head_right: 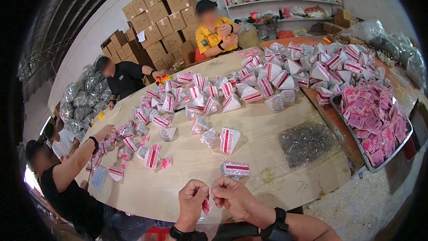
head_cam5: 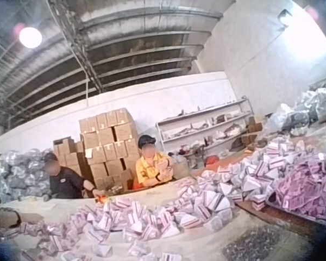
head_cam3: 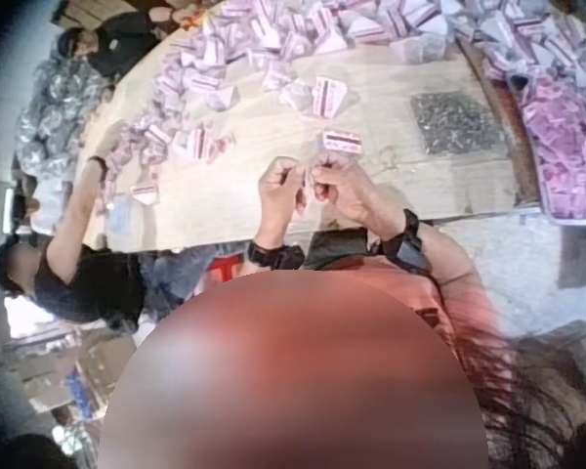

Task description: Sorting and packing small items into triangular plastic bags at a manufacturing facility table.

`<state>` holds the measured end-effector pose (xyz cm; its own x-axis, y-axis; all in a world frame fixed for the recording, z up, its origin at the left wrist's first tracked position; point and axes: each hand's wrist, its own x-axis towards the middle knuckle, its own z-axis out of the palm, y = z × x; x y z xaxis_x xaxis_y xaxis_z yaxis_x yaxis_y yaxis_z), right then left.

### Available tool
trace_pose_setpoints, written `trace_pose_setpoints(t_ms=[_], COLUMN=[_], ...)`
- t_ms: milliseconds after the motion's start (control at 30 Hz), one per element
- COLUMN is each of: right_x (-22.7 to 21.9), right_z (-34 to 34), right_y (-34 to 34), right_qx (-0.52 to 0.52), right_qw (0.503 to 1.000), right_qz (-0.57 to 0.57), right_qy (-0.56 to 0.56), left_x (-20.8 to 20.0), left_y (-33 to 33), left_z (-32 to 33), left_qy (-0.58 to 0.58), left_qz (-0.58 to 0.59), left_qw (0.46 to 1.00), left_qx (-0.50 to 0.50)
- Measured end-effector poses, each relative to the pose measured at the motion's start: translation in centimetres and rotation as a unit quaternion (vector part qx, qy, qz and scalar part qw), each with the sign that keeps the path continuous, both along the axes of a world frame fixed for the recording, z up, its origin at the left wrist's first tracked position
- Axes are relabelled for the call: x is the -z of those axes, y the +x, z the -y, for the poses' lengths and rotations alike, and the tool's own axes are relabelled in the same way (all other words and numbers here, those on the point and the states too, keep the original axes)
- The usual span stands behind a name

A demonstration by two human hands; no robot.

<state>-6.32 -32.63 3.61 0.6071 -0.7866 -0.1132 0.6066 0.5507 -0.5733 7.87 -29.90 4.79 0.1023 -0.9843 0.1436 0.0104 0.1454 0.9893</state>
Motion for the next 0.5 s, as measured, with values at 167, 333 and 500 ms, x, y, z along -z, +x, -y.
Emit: trace_pose_setpoints(t_ms=[167, 333, 500], right_x=[0.4, 0.7, 0.3], right_z=[0.4, 0.6, 0.8], right_y=[0.2, 0.7, 1.2], right_qx=[-0.020, -0.013, 0.026], right_qw=[0.999, 0.999, 1.000], right_qz=[0.046, 0.046, 0.010], right_qy=[0.014, 0.023, 0.011], left_x=[-0.6, 0.0, -0.5], left_y=[0.1, 0.1, 1.2], left_z=[-0.1, 0.3, 0.0], left_qy=[0.021, -0.033, -0.248], left_qz=[0.003, 0.033, 0.295], left_qw=[1.000, 0.999, 0.918], left_qx=[0.008, -0.018, -0.091])
